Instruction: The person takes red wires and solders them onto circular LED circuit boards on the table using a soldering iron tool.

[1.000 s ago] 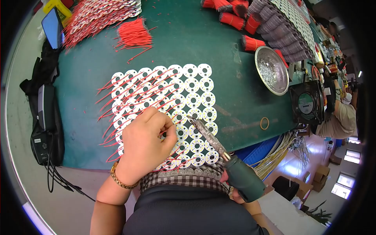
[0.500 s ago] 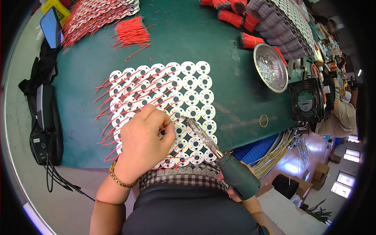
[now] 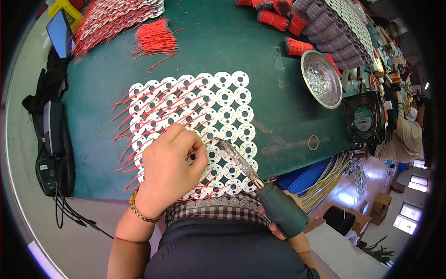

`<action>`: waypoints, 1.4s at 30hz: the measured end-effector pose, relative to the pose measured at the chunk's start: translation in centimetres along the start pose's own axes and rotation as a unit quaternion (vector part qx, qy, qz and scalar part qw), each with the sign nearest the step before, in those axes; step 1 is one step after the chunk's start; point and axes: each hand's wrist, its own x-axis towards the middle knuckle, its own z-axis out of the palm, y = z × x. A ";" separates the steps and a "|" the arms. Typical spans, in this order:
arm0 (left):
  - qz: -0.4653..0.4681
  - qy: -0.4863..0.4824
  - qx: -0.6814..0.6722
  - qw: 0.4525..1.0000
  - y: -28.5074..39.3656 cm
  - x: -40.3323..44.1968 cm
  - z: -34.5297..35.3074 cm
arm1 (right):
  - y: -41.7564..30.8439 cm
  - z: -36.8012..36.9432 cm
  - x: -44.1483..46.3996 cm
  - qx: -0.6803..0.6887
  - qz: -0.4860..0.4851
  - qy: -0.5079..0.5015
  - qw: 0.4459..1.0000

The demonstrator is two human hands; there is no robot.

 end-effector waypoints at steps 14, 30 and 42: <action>0.024 0.011 0.007 1.000 -0.3 -0.1 0.3 | 0.2 0.1 -0.9 0.117 0.265 -0.040 0.956; 0.163 -0.209 0.235 0.935 -3.1 2.9 -2.1 | 3.3 1.9 -2.2 0.352 0.201 0.109 0.908; -0.017 0.014 0.203 0.979 -7.3 13.0 -4.3 | 4.1 2.2 -3.2 0.287 0.213 0.103 0.928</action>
